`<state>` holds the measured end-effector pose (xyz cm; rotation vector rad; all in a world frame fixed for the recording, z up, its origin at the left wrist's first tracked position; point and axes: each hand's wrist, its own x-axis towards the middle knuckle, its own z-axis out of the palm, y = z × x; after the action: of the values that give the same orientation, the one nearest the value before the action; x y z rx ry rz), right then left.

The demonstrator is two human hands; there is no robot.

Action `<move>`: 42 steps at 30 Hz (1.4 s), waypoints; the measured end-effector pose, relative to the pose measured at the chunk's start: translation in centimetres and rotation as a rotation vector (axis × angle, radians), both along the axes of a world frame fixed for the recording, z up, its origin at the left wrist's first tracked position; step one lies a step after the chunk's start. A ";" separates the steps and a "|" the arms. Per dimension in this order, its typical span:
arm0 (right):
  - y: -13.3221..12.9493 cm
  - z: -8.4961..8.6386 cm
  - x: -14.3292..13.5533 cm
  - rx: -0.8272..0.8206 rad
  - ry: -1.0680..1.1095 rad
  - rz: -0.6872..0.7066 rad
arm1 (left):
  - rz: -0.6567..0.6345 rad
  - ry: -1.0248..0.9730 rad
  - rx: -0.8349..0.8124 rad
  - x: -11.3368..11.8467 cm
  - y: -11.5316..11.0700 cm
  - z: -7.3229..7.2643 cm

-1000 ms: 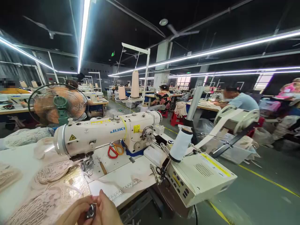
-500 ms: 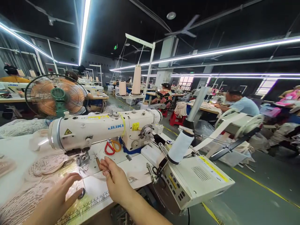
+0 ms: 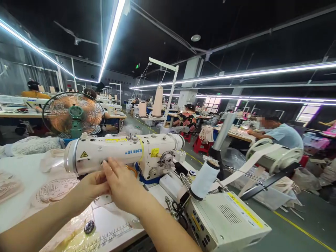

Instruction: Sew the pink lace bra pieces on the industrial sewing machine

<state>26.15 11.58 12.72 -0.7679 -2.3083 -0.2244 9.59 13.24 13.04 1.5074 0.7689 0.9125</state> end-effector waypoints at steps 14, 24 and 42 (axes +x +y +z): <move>10.7 10.7 3.2 -0.294 0.043 -0.674 | 0.410 0.508 1.095 0.6 9.4 9.2; 13.9 9.3 5.2 -0.352 0.653 -0.651 | 0.428 0.666 1.100 3.8 13.9 10.2; 15.9 7.2 6.4 -0.446 1.067 -0.361 | 0.410 0.889 0.895 6.6 15.8 10.0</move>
<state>32.55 27.53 19.97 -1.1552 -1.1955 0.4658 16.23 29.08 23.03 2.6907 1.4542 0.9147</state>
